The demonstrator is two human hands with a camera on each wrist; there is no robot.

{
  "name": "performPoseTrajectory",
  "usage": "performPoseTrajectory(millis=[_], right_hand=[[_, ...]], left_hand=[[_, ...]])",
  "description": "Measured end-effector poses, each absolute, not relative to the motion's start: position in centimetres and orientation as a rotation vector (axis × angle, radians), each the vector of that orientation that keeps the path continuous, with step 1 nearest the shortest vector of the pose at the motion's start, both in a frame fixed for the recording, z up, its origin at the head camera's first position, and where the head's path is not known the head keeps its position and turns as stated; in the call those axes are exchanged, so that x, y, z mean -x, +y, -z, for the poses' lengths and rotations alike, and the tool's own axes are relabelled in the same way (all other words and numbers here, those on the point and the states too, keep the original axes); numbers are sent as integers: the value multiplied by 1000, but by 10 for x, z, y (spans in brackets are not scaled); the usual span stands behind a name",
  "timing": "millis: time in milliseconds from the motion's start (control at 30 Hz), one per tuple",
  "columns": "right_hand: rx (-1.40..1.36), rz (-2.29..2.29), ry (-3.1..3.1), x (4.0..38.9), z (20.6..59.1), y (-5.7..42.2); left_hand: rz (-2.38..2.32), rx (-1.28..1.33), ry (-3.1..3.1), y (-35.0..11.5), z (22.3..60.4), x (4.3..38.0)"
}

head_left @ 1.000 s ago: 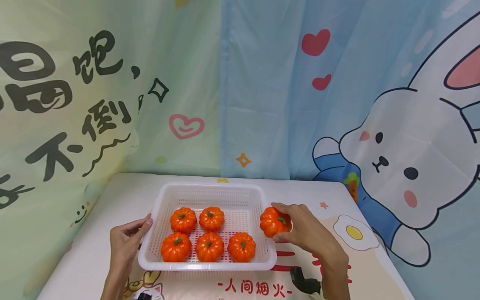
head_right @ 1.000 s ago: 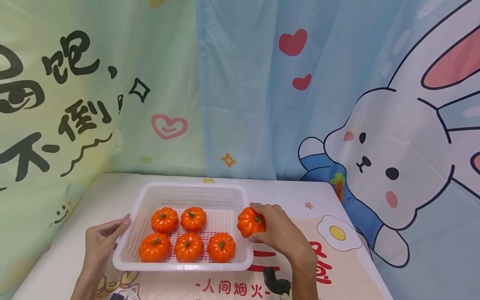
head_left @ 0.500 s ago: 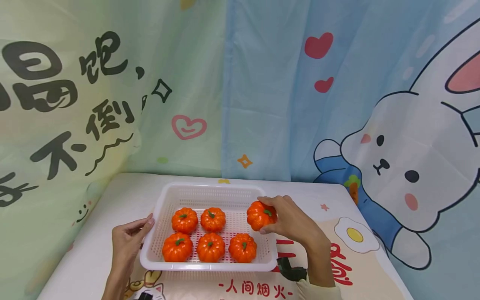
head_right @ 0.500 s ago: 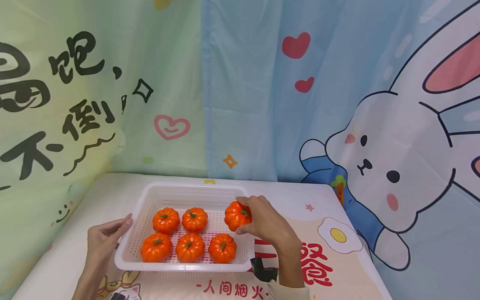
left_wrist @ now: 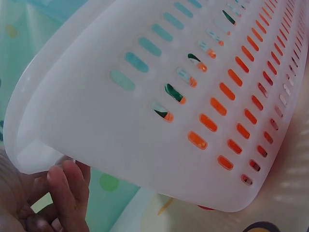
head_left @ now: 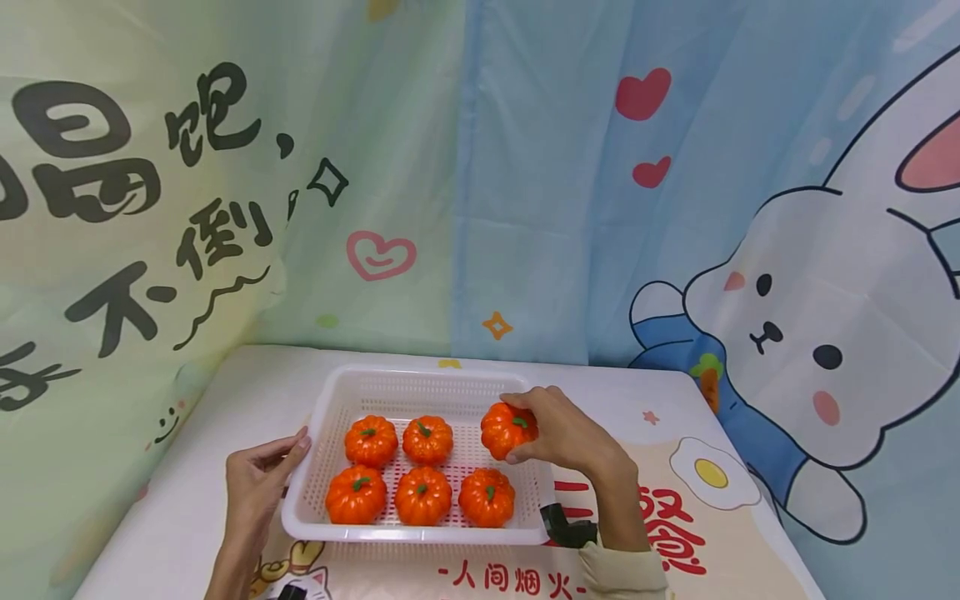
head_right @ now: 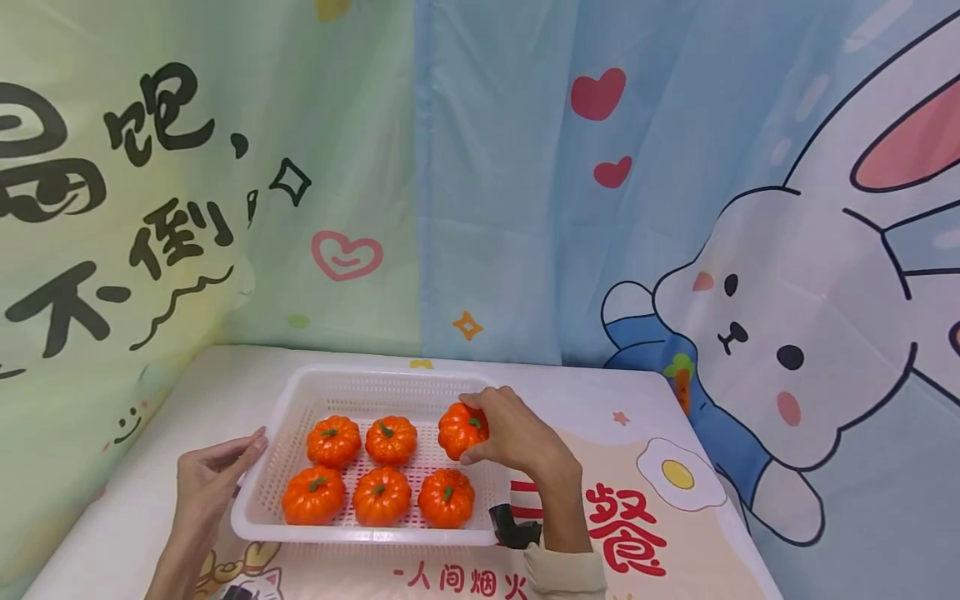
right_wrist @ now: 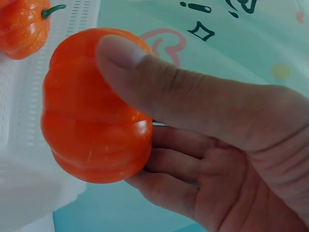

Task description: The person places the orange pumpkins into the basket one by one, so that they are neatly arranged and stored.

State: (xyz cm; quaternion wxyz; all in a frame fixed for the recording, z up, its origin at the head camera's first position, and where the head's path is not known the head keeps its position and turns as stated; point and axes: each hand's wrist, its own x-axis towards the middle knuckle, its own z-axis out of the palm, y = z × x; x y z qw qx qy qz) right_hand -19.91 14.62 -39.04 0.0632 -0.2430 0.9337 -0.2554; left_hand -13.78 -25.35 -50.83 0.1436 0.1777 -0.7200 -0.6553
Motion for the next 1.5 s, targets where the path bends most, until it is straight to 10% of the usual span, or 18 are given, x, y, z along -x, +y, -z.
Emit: performPoseTrajectory(millis=[1500], right_hand=[[665,724,2708,243,437,112]], left_hand=[[1852,-508,-2089,-253,508,137]])
